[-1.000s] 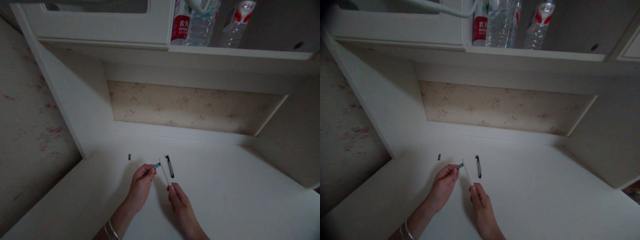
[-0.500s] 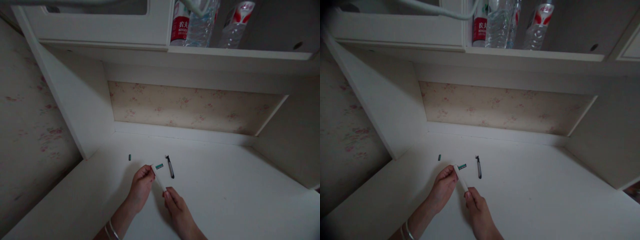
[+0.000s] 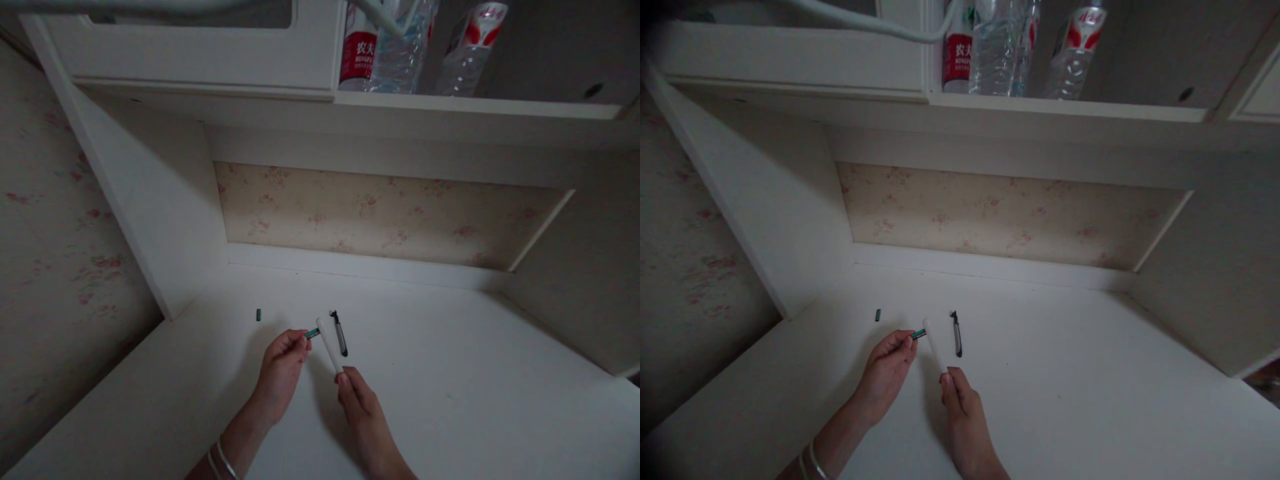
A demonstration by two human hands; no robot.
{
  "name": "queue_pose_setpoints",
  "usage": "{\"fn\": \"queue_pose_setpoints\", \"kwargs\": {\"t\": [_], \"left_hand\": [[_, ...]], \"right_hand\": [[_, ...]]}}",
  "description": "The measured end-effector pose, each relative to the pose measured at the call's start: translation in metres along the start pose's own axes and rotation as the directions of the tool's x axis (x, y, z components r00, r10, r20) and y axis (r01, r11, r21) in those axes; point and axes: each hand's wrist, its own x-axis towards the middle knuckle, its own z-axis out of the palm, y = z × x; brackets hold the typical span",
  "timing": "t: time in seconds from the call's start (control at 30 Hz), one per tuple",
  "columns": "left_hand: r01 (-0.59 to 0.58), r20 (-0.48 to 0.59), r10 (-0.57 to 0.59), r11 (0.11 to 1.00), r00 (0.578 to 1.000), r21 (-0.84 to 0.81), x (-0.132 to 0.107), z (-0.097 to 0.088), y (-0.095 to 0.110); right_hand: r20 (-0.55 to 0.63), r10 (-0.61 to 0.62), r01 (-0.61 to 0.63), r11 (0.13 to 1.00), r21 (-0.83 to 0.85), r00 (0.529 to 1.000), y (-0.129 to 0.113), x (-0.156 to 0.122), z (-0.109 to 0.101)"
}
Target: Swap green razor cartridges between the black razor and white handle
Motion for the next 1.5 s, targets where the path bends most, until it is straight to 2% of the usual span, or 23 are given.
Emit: {"fn": "queue_pose_setpoints", "kwargs": {"t": [0.13,0.3,0.47,0.63,0.8,0.93,1.1,1.27,1.4,1.5], "left_hand": [[-0.004,0.017,0.004,1.0,1.0,0.004,0.0,0.001,0.001],[-0.021,-0.014,0.021,0.999,1.0,0.028,0.001,0.0,0.001],[-0.023,-0.003,0.023,0.999,1.0,0.037,0.0,-0.001,-0.001],[-0.03,-0.027,0.03,0.999,0.999,0.025,0.001,-0.001,0.0],[-0.024,-0.009,0.024,0.999,1.0,0.036,0.001,-0.002,-0.001],[-0.038,-0.033,0.04,0.998,0.999,0.043,0.002,-0.003,-0.001],[-0.026,-0.021,0.027,0.998,0.999,0.059,0.002,0.0,0.001],[-0.036,-0.015,0.037,0.997,0.999,0.063,0.001,0.0,0.001],[-0.032,0.007,0.032,0.997,0.999,0.068,0.001,-0.001,0.0],[-0.036,0.003,0.036,0.998,0.999,0.054,0.001,-0.002,-0.001]], "right_hand": [[0.104,-0.004,0.007,1.0,-0.03,0.995,0.0,-0.001,0.0],[-0.023,-0.011,0.01,0.999,-0.04,1.0,-0.003,0.0,0.0],[0.102,-0.004,0.009,0.999,-0.045,0.995,-0.002,-0.001,0.0],[-0.019,0.005,-0.005,1.0,-0.001,1.0,0.005,0.0,-0.001],[0.103,-0.006,0.011,0.999,-0.043,0.995,0.003,-0.001,0.0],[0.018,0.013,-0.013,1.0,-0.012,1.0,0.002,0.0,0.0],[0.107,0.012,-0.01,1.0,-0.014,0.994,0.005,0.0,0.0],[0.01,0.007,-0.007,1.0,-0.008,1.0,0.003,0.0,-0.001],[0.116,-0.003,0.005,1.0,-0.019,0.993,0.004,-0.001,-0.001],[0.069,0.005,-0.005,1.0,0.003,0.998,0.007,-0.001,-0.001]]}}
